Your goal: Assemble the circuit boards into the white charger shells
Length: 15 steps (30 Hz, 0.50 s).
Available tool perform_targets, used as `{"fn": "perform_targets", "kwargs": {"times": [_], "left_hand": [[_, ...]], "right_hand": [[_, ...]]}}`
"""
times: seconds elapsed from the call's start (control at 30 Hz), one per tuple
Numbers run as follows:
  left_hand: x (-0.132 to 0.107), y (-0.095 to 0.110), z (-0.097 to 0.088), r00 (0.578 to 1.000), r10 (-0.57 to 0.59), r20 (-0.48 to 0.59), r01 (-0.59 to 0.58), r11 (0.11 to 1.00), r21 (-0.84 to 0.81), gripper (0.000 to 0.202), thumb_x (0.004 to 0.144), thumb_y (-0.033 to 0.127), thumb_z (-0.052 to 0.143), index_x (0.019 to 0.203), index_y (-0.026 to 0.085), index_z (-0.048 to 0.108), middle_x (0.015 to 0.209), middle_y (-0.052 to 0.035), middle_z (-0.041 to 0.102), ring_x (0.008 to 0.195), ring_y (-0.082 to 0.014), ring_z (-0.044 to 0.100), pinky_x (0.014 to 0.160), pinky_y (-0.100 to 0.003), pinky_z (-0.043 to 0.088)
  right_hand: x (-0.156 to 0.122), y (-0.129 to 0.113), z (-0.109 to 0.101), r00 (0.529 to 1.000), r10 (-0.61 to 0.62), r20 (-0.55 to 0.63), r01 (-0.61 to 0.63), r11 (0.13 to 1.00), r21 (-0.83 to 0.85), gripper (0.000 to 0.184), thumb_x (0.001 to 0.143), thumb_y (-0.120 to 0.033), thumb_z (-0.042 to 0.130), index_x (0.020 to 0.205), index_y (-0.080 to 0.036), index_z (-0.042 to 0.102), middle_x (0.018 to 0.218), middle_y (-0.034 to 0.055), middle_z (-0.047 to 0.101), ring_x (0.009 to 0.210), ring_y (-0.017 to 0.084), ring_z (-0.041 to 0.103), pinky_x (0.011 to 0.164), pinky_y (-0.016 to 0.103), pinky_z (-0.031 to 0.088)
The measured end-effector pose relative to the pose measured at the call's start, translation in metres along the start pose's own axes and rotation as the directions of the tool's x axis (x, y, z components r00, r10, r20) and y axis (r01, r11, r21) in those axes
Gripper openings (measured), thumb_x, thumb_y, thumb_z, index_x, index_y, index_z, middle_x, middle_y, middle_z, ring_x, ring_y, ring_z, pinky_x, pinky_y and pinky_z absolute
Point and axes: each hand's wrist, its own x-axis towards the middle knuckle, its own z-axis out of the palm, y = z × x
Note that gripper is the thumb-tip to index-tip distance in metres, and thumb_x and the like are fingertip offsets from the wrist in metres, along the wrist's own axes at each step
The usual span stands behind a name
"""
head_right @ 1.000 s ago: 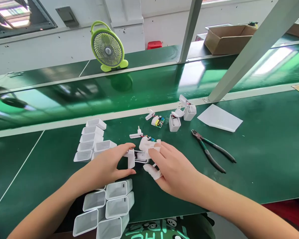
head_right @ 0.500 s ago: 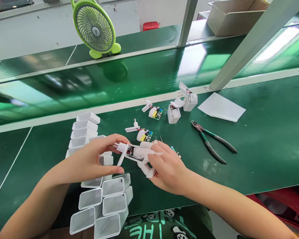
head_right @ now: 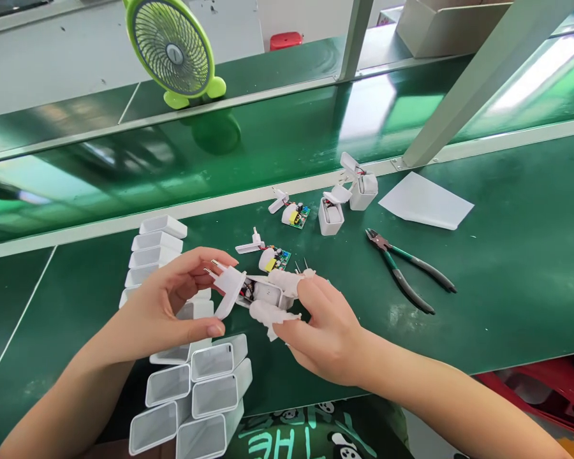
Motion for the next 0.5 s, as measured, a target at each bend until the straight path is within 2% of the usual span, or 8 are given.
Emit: {"fn": "perform_targets", "kwargs": {"times": [0.07,0.17,0.2,0.27,0.33,0.37,0.43,0.5], "left_hand": [[0.0,0.0,0.0,1.0,0.015,0.003,-0.015,1.0,0.003,0.06,0.078,0.028,0.086,0.129,0.035,0.055,0.111,0.0011,0.067,0.1,-0.0131,0.065,0.098,-0.026,0.053],[-0.003,-0.004,-0.001,0.993,0.104,-0.064,-0.104,0.995,0.008,0.076,0.077,0.034,0.087,0.141,0.037,0.046,0.146,-0.0048,0.05,0.107,-0.0178,0.065,0.102,-0.034,0.054],[-0.004,-0.005,-0.002,0.981,0.161,-0.105,-0.159,0.987,0.027,0.083,0.075,0.037,0.088,0.145,0.039,0.043,0.153,-0.0058,0.041,0.107,-0.0188,0.065,0.102,-0.037,0.054],[-0.006,-0.006,-0.002,0.948,0.28,-0.153,-0.267,0.958,0.103,0.095,0.07,0.043,0.091,0.148,0.042,0.038,0.158,-0.0062,0.032,0.105,-0.0197,0.065,0.102,-0.04,0.054],[-0.007,-0.004,0.0,0.922,0.374,-0.105,-0.35,0.917,0.191,0.099,0.068,0.046,0.092,0.149,0.042,0.036,0.156,-0.0063,0.036,0.109,-0.0221,0.063,0.1,-0.04,0.056],[-0.007,-0.002,0.001,0.915,0.398,-0.062,-0.374,0.896,0.238,0.097,0.07,0.045,0.09,0.15,0.041,0.036,0.153,-0.0064,0.041,0.115,-0.0236,0.061,0.1,-0.039,0.056],[-0.007,0.001,0.004,0.903,0.429,0.003,-0.407,0.854,0.326,0.088,0.078,0.04,0.086,0.15,0.038,0.035,0.147,-0.0069,0.051,0.124,-0.0247,0.057,0.1,-0.036,0.057],[-0.007,0.004,0.005,0.896,0.445,0.009,-0.412,0.823,0.391,0.079,0.086,0.032,0.08,0.15,0.035,0.035,0.143,-0.0073,0.056,0.124,-0.023,0.057,0.099,-0.034,0.057]], "right_hand": [[0.008,-0.003,-0.003,0.995,-0.061,-0.074,0.061,0.998,0.006,0.027,0.075,0.003,0.06,0.082,-0.023,0.067,0.081,0.0073,0.06,0.079,0.023,0.066,0.057,0.032,0.05],[0.019,-0.009,-0.009,0.972,0.233,-0.011,-0.215,0.915,0.342,0.029,0.084,-0.003,0.061,0.099,-0.026,0.07,0.101,0.009,0.07,0.096,0.024,0.071,0.071,0.034,0.059],[0.022,-0.012,-0.011,0.926,0.37,0.072,-0.354,0.786,0.507,0.027,0.089,-0.01,0.062,0.106,-0.029,0.07,0.106,0.0074,0.072,0.098,0.023,0.071,0.075,0.034,0.061],[0.029,-0.016,-0.013,0.775,0.55,0.311,-0.561,0.372,0.74,0.024,0.095,-0.023,0.062,0.115,-0.034,0.068,0.111,0.004,0.074,0.096,0.02,0.074,0.076,0.033,0.064],[0.034,-0.019,-0.013,0.633,0.574,0.519,-0.619,-0.027,0.785,0.022,0.095,-0.032,0.064,0.117,-0.035,0.067,0.115,0.0021,0.074,0.095,0.018,0.075,0.075,0.031,0.066],[0.036,-0.02,-0.013,0.587,0.56,0.585,-0.616,-0.159,0.771,0.022,0.094,-0.033,0.066,0.115,-0.035,0.067,0.116,0.0016,0.074,0.097,0.018,0.076,0.077,0.03,0.066],[0.039,-0.021,-0.01,0.546,0.524,0.654,-0.594,-0.308,0.743,0.023,0.089,-0.034,0.072,0.112,-0.033,0.068,0.114,0.0003,0.076,0.098,0.016,0.076,0.081,0.028,0.066],[0.042,-0.021,-0.006,0.543,0.49,0.682,-0.575,-0.375,0.727,0.025,0.087,-0.035,0.074,0.111,-0.032,0.067,0.113,-0.0003,0.077,0.097,0.015,0.077,0.084,0.026,0.065]]}}
